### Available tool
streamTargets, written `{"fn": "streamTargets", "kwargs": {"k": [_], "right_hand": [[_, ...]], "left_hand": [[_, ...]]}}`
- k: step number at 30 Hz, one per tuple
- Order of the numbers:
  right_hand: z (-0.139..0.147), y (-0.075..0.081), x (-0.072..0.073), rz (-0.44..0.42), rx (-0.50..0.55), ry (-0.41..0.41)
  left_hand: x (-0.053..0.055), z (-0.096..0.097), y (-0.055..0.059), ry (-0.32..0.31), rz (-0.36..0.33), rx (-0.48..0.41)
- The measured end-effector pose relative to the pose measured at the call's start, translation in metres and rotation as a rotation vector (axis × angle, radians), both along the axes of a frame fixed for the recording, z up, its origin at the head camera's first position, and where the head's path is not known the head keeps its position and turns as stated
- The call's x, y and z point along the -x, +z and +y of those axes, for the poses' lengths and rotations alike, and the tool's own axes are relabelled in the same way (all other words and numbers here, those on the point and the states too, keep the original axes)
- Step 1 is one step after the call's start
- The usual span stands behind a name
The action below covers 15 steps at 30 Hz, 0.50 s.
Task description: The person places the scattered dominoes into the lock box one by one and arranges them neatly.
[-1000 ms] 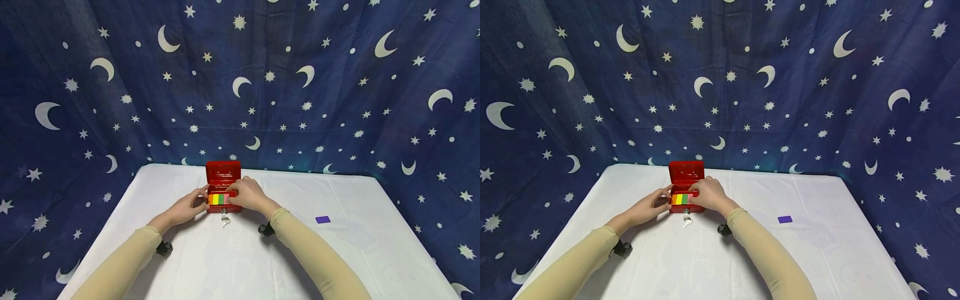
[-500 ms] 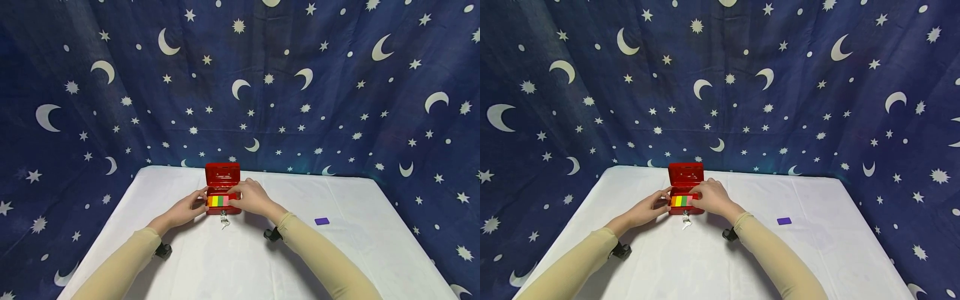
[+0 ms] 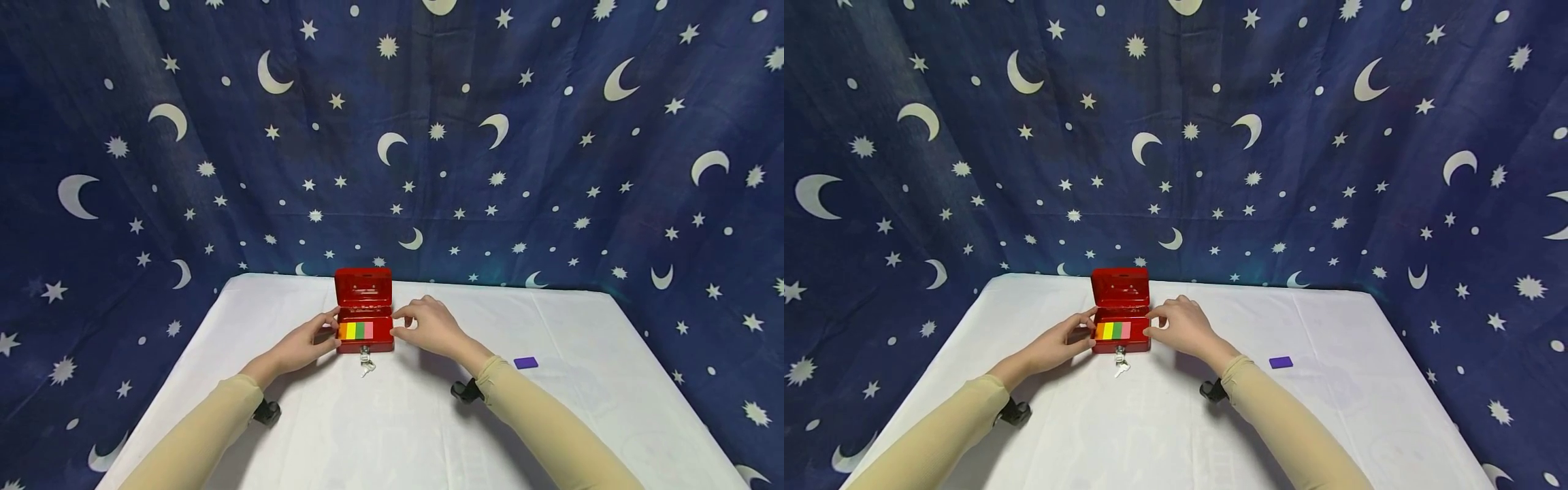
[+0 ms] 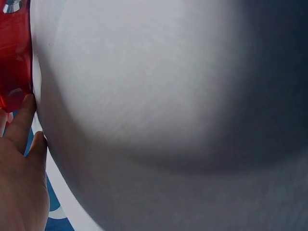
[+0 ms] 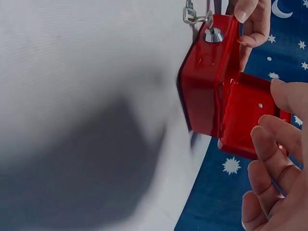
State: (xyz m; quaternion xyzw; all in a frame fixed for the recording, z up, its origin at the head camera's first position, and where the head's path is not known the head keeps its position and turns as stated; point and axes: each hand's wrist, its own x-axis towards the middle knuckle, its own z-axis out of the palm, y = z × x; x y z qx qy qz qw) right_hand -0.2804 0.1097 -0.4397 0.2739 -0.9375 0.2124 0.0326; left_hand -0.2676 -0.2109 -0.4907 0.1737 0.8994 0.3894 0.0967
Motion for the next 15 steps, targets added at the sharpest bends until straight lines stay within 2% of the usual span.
{"fn": "streamTargets", "kwargs": {"k": [15], "right_hand": [[0.031, -0.010, -0.020, -0.023, 0.085, -0.013]], "left_hand": [[0.000, 0.000, 0.000, 0.003, 0.019, 0.017]]}}
